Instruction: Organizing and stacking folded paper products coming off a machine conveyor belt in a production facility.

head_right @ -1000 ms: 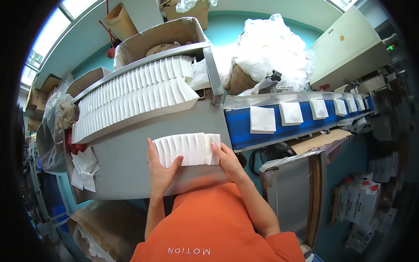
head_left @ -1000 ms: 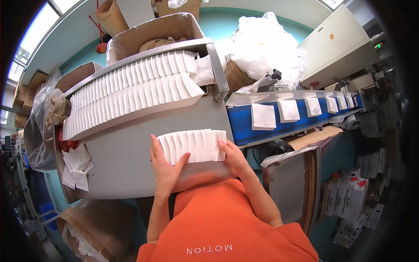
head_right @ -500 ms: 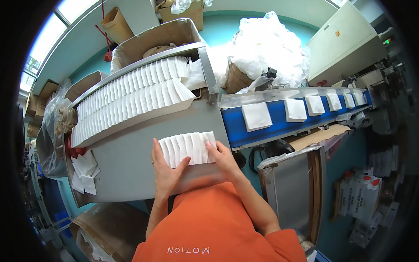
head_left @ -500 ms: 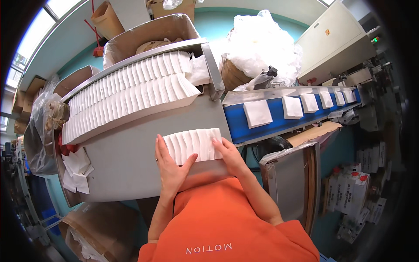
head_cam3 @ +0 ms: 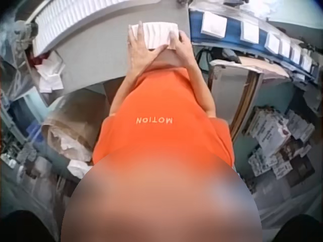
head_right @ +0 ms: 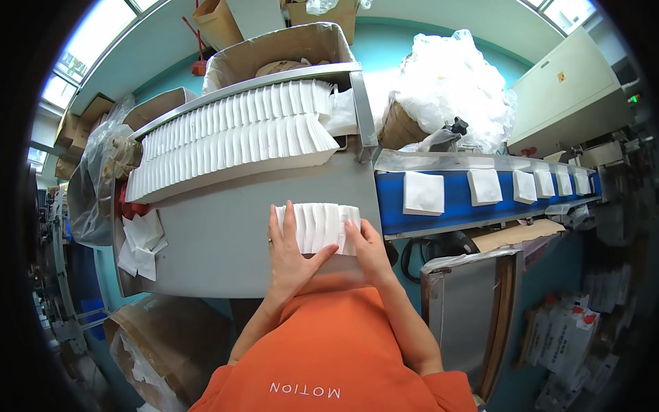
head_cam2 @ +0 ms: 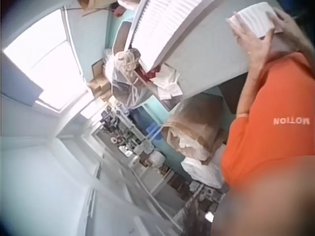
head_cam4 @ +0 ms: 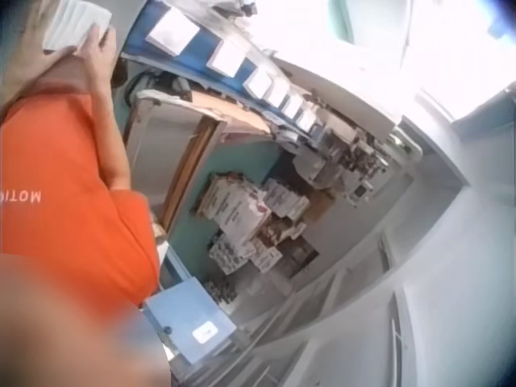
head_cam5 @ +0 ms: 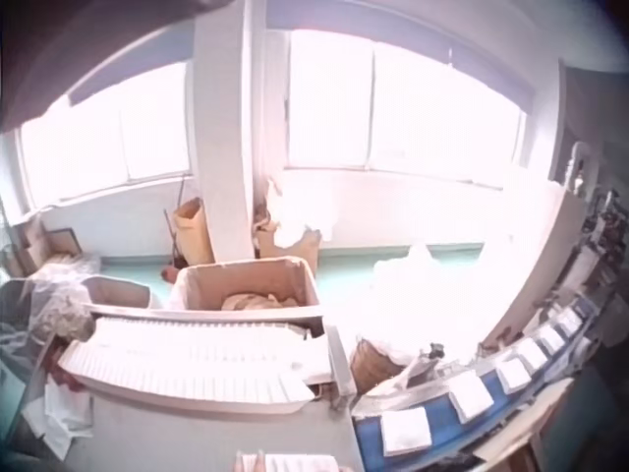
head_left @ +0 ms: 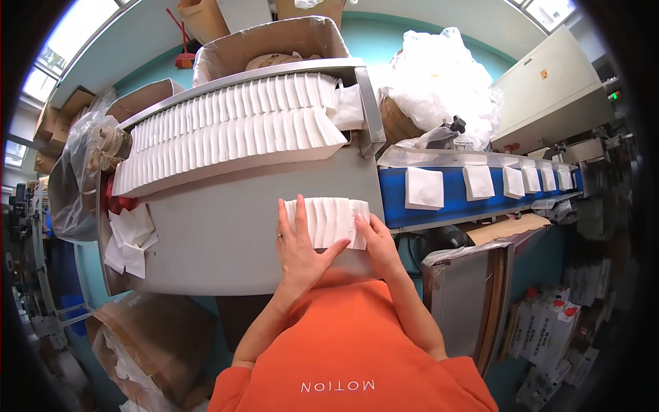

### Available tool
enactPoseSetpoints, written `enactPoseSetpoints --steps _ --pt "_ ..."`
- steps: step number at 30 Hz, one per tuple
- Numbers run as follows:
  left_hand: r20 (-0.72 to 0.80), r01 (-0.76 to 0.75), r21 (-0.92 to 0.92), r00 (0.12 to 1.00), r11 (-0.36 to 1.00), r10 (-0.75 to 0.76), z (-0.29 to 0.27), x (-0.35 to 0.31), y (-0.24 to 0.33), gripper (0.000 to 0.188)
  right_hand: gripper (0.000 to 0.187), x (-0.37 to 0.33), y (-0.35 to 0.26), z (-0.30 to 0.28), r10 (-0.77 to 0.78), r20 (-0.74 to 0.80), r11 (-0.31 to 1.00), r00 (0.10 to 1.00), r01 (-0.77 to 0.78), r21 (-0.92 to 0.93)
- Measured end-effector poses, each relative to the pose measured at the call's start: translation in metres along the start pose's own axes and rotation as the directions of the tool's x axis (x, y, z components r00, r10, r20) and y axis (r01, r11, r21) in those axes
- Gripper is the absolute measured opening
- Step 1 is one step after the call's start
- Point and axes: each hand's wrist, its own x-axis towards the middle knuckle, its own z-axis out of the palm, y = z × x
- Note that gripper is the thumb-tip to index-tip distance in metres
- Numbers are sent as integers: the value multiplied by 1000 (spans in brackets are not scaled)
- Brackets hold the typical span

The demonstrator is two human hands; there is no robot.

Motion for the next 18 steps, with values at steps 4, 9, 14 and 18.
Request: enactPoseSetpoints --steps 4,9,14,18 --pt "-50 -4 -30 999 1000 3 2 1 -16 105 30 -7 4 -31 208 76 976 975 -212 48" --pt "7 -29 -151 1000 988 30 9 2 -15 99 43 4 2 -25 107 -192 972 975 -62 225" --pt "-14 -42 -85 999 995 41 14 -1 1 99 42 -2 -7 8 -67 -10 973 998 63 -220" --pt "-63 -17 -80 998 997 12 11 1 -8 99 39 -7 -6 -11 207 69 924 976 -218 315"
